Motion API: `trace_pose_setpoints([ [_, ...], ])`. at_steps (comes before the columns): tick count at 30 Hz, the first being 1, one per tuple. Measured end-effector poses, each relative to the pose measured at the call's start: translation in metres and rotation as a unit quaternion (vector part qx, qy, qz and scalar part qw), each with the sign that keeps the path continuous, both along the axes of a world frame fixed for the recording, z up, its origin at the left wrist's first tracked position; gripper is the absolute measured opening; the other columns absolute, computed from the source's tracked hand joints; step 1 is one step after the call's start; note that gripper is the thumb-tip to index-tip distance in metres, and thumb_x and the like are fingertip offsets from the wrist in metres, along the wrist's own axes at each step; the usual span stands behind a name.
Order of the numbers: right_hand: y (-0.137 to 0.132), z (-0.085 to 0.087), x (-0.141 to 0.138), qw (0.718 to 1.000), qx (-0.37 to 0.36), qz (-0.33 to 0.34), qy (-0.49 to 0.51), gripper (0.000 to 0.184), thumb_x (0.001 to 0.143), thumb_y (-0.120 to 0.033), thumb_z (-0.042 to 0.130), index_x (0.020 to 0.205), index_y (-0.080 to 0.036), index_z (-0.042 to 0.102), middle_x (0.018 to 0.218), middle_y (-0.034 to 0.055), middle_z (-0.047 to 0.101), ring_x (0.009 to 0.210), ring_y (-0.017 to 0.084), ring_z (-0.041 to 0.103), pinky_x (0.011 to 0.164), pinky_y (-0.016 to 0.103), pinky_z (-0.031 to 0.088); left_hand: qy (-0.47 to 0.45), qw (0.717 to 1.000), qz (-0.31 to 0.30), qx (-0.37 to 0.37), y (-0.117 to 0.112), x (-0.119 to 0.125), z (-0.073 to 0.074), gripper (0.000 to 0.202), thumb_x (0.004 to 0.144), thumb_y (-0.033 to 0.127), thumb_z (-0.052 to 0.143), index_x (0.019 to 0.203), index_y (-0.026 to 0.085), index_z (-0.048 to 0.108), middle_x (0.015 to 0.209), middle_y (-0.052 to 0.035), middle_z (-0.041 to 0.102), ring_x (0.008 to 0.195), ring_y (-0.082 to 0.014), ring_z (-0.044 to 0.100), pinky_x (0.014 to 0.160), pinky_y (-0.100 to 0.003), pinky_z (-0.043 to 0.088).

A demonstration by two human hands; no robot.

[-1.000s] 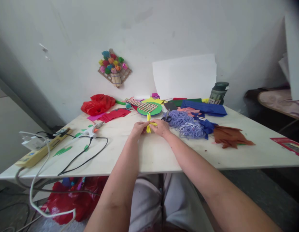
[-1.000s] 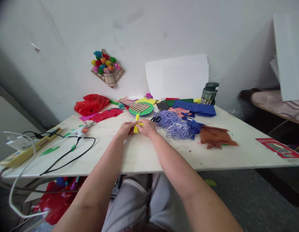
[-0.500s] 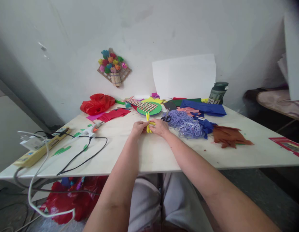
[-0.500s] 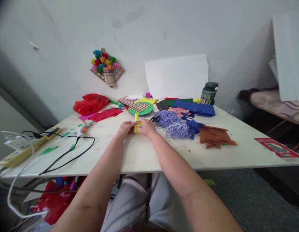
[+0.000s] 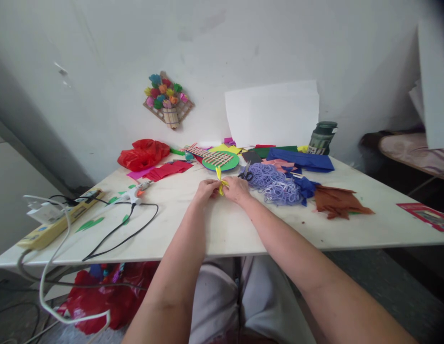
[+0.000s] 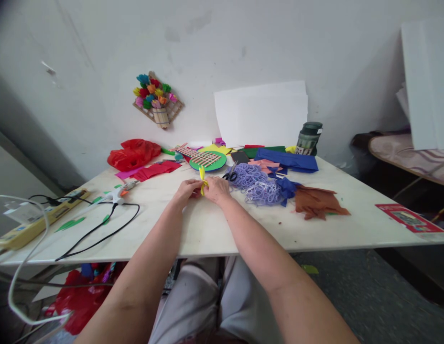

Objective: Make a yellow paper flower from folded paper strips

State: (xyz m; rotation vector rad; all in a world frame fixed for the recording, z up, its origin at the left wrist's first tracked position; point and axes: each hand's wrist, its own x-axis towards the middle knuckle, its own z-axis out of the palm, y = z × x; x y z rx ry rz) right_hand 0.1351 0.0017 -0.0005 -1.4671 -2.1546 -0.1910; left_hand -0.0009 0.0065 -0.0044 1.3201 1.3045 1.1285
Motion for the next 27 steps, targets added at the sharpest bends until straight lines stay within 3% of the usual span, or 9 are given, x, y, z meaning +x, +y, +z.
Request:
trace_pose_setpoints([
  [5, -0.0014, 0.002, 0.0005, 1.0, -0.015, 0.0, -0.006, 0.027, 0.079, -0.027, 0.042, 0.1, -0.021, 0.057, 0.092, 0.0049, 0.066, 0.081, 0.018, 0.059, 0.064, 0.026, 0.038, 0.012, 1.0, -0.024, -0.008, -0.0046, 0.0012, 0.0063, 0.029, 0.059, 0.025, 0.059, 0.086, 0.014, 0.062, 0.058, 0.0009, 0.054, 0.045, -0.0071, 0.047, 0.044, -0.019, 0.038],
  [18, -0.0017, 0.0068, 0.0008, 0.998, -0.06, 0.004, -0.028, 0.031, 0.079, -0.022, 0.038, 0.107, -0.022, 0.053, 0.096, 0.0062, 0.065, 0.088, 0.02, 0.059, 0.071, 0.029, 0.039, 0.066, 0.998, 0.007, 0.016, -0.0076, 0.0026, 0.008, 0.031, 0.062, 0.019, 0.052, 0.09, 0.012, 0.064, 0.057, 0.0013, 0.051, 0.047, -0.0075, 0.046, 0.045, -0.019, 0.041],
  [27, 0.0004, 0.0043, -0.0031, 0.996, -0.085, 0.017, 0.004, 0.034, 0.084, -0.027, 0.035, 0.114, -0.019, 0.046, 0.106, 0.0085, 0.061, 0.094, 0.02, 0.057, 0.075, 0.029, 0.039, 0.151, 0.987, -0.011, 0.061, -0.0048, 0.004, 0.0058, 0.03, 0.064, 0.019, 0.046, 0.088, 0.011, 0.063, 0.065, -0.0022, 0.059, 0.052, -0.0093, 0.051, 0.047, -0.019, 0.041],
])
